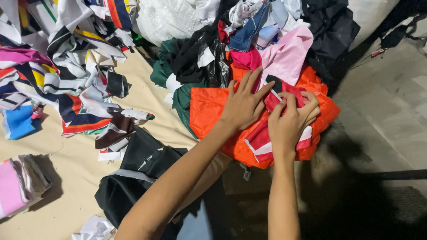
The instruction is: Sorting various fabric scraps by color and pattern into organized stacks on a work table.
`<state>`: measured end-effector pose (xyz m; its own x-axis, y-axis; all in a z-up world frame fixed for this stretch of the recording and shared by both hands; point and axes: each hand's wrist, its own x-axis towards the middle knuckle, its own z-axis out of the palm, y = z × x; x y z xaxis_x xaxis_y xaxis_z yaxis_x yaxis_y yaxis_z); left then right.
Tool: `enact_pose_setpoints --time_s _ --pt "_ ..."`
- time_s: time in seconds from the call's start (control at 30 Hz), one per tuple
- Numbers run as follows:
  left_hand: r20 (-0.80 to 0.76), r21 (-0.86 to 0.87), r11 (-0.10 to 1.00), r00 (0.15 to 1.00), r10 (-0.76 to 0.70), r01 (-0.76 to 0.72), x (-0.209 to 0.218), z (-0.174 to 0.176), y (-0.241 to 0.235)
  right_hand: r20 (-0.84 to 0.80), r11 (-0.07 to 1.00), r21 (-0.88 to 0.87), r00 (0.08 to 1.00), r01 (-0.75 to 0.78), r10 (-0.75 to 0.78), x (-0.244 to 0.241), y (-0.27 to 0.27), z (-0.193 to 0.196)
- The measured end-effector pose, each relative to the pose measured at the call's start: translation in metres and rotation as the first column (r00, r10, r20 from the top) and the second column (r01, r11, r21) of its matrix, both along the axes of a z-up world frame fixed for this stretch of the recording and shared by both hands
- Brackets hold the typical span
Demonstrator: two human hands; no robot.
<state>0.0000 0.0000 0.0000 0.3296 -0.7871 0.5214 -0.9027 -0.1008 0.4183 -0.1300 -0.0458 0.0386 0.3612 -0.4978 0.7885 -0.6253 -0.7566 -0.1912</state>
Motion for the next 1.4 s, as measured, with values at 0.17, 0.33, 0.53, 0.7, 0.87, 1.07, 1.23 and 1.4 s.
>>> enact_pose_setpoints --time_s 0.17,0.33,0.53,0.7,0.87,1.07,1.23,1.4 --pt "-0.006 0.009 1.0 1.0 -0.005 0.005 0.001 0.001 0.004 0.051 0.998 -0.046 0.998 -0.03 0.033 0.0 -0.001 0.0" --pt "0.005 0.015 1.0 1.0 0.0 0.0 0.004 0.003 0.013 0.083 0.997 -0.079 0.996 -0.011 0.017 -0.002 0.007 0.005" --pt "-0.035 -0.055 0.996 0.997 0.073 -0.075 0.038 0.022 0.111 0.195 0.973 -0.146 0.959 -0.178 0.204 0.016 0.058 0.031" --pt "-0.13 0.106 0.834 0.824 0.552 -0.542 0.108 -0.015 0.253 0.209 0.712 0.142 0.724 -0.687 0.657 0.087 0.123 0.018" --pt "-0.109 0.285 0.7 0.704 0.702 -0.655 0.142 -0.078 0.345 -0.142 0.552 0.549 0.581 -0.627 0.802 0.181 0.166 -0.029" --pt "-0.124 0.181 0.711 0.701 0.702 -0.68 0.149 -0.088 0.357 -0.367 0.52 0.693 0.376 -0.499 0.851 0.239 0.187 -0.051" --pt "-0.165 0.124 0.719 0.7 0.695 -0.684 0.148 -0.089 0.362 -0.313 0.483 0.669 0.376 -0.565 0.872 0.247 0.186 -0.075" --pt "-0.251 -0.043 0.697 0.683 0.686 -0.716 0.146 -0.078 0.361 0.039 0.427 0.645 0.586 -0.634 0.809 0.226 0.196 -0.046"
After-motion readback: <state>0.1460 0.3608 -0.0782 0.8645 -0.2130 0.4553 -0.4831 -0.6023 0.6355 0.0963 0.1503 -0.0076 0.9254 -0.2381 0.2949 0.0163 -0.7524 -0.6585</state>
